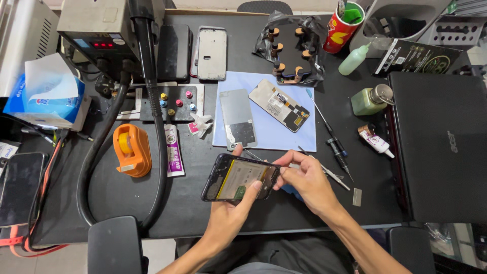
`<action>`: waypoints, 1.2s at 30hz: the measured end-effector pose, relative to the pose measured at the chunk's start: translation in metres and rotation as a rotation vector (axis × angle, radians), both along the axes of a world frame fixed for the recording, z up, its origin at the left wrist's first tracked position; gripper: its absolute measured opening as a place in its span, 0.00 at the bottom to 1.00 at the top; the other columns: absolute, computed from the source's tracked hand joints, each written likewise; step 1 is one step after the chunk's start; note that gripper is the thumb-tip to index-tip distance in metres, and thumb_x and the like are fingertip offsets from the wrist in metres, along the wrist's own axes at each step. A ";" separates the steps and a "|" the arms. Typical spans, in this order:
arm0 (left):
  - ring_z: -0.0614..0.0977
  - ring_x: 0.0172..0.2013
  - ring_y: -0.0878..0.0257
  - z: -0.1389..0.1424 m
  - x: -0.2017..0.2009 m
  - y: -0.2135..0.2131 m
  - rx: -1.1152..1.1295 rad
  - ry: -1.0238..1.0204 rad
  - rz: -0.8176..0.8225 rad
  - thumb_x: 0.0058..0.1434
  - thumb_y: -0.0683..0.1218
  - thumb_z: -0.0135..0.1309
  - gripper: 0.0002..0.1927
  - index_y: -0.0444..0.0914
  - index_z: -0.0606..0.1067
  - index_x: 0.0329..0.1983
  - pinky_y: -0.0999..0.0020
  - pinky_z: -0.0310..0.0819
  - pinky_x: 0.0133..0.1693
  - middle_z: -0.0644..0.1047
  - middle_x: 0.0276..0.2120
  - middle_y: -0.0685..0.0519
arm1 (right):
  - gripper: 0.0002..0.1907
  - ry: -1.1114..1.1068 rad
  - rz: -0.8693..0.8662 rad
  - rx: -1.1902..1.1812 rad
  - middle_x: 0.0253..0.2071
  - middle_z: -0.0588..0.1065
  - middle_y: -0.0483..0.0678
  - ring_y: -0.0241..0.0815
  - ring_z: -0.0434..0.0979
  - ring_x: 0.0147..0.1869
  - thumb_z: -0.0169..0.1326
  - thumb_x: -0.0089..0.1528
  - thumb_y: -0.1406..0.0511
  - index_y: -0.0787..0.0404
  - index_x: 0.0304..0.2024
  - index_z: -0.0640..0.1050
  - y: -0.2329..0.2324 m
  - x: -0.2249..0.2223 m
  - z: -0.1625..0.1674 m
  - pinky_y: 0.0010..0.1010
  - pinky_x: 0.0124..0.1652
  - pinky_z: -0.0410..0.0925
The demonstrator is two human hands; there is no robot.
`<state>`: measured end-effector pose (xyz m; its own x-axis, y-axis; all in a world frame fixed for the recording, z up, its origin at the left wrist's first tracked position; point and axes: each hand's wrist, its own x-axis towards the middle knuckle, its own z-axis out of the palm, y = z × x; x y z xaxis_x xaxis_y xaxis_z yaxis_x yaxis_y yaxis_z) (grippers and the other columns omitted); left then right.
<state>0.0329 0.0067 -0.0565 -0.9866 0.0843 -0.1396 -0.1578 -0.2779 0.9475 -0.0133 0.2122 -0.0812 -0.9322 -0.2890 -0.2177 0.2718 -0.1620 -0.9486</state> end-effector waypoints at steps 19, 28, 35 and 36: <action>0.80 0.53 0.63 -0.004 -0.006 0.005 -0.125 0.101 0.072 0.65 0.37 0.54 0.38 0.38 0.54 0.77 0.70 0.75 0.54 0.76 0.56 0.47 | 0.07 0.368 -0.141 0.725 0.30 0.81 0.48 0.33 0.82 0.31 0.61 0.56 0.70 0.68 0.36 0.80 -0.020 0.005 0.052 0.25 0.34 0.73; 0.80 0.52 0.64 -0.005 0.001 0.008 -0.087 0.096 0.029 0.66 0.37 0.54 0.37 0.38 0.55 0.77 0.70 0.75 0.54 0.76 0.55 0.48 | 0.10 0.564 -0.175 0.947 0.29 0.75 0.50 0.44 0.76 0.28 0.62 0.53 0.71 0.65 0.33 0.73 -0.026 0.014 0.046 0.33 0.30 0.70; 0.79 0.54 0.63 0.003 -0.009 0.004 -0.026 0.052 0.070 0.63 0.38 0.55 0.42 0.39 0.52 0.78 0.68 0.74 0.56 0.75 0.57 0.48 | 0.09 0.702 -0.210 0.936 0.31 0.74 0.51 0.45 0.79 0.31 0.61 0.55 0.71 0.66 0.34 0.73 -0.025 0.013 0.043 0.33 0.33 0.72; 0.78 0.55 0.63 0.004 -0.011 0.003 -0.010 0.055 0.075 0.63 0.39 0.56 0.43 0.40 0.51 0.79 0.68 0.73 0.57 0.74 0.57 0.48 | 0.09 0.701 -0.212 0.928 0.30 0.75 0.51 0.45 0.79 0.32 0.61 0.55 0.71 0.66 0.34 0.73 -0.025 0.013 0.043 0.33 0.33 0.72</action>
